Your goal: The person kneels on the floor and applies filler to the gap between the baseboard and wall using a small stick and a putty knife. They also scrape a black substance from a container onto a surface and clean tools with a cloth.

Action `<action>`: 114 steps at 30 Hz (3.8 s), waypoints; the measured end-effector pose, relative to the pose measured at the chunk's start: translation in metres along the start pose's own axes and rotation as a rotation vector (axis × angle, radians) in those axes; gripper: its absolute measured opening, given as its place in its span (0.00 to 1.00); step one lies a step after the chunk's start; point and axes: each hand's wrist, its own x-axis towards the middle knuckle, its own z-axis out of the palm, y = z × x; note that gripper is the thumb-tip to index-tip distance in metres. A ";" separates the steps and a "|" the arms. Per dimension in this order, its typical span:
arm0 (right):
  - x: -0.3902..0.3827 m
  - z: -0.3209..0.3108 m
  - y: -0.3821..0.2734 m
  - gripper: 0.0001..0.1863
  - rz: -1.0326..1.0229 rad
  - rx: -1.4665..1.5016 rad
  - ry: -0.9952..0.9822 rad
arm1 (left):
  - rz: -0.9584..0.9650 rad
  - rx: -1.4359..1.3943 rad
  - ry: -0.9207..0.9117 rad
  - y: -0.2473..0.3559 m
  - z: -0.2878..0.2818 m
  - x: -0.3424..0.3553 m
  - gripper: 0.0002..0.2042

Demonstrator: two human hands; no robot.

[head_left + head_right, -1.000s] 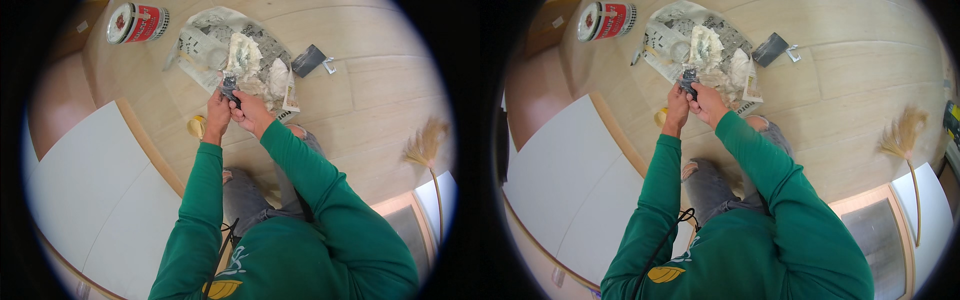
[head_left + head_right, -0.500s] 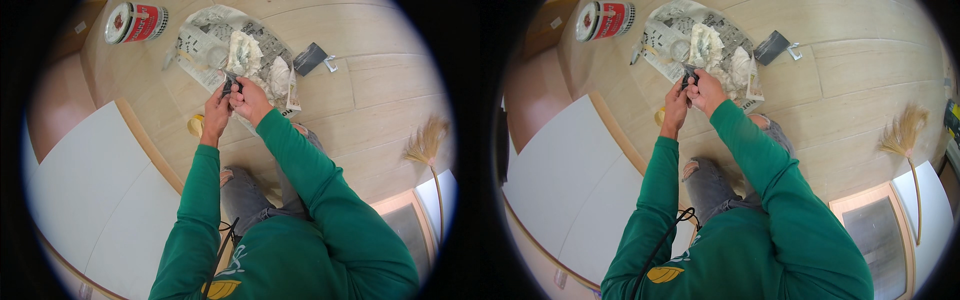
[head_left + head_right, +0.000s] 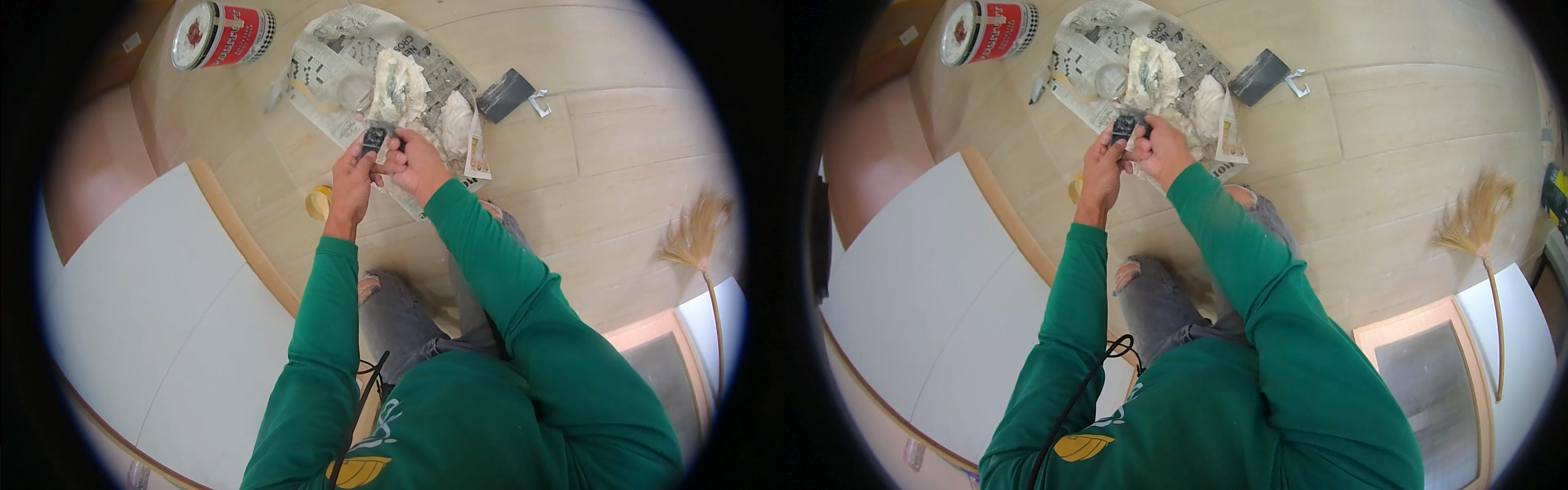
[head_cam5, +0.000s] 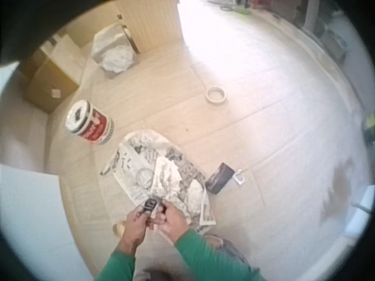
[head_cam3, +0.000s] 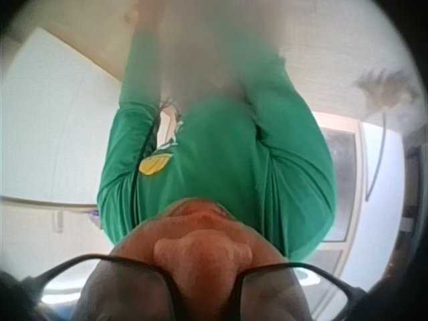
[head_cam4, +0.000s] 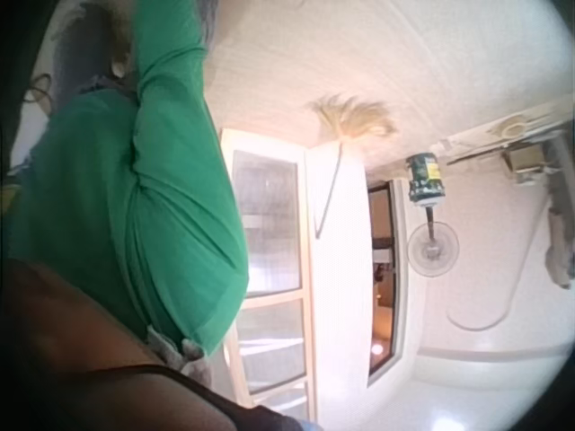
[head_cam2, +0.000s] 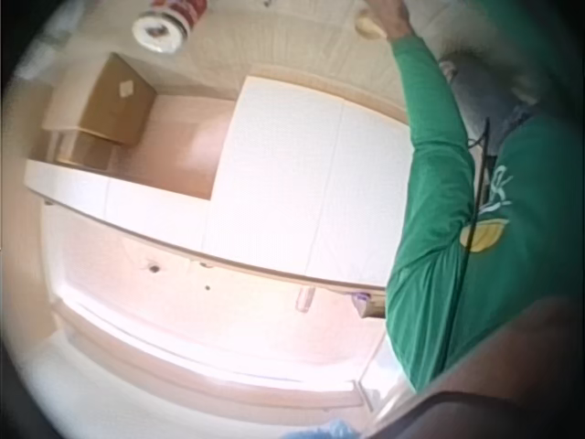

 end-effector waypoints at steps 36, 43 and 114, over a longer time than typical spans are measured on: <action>-0.077 -0.012 -0.043 0.19 -0.690 -1.561 0.180 | 0.146 0.604 0.254 0.000 0.015 0.026 0.15; -0.063 -0.014 -0.063 0.20 -0.015 -0.149 -0.112 | 0.349 0.336 0.205 -0.015 0.046 0.006 0.18; -0.078 -0.073 -0.091 0.10 -1.607 -1.887 0.406 | 0.013 0.058 0.136 0.027 0.006 -0.093 0.09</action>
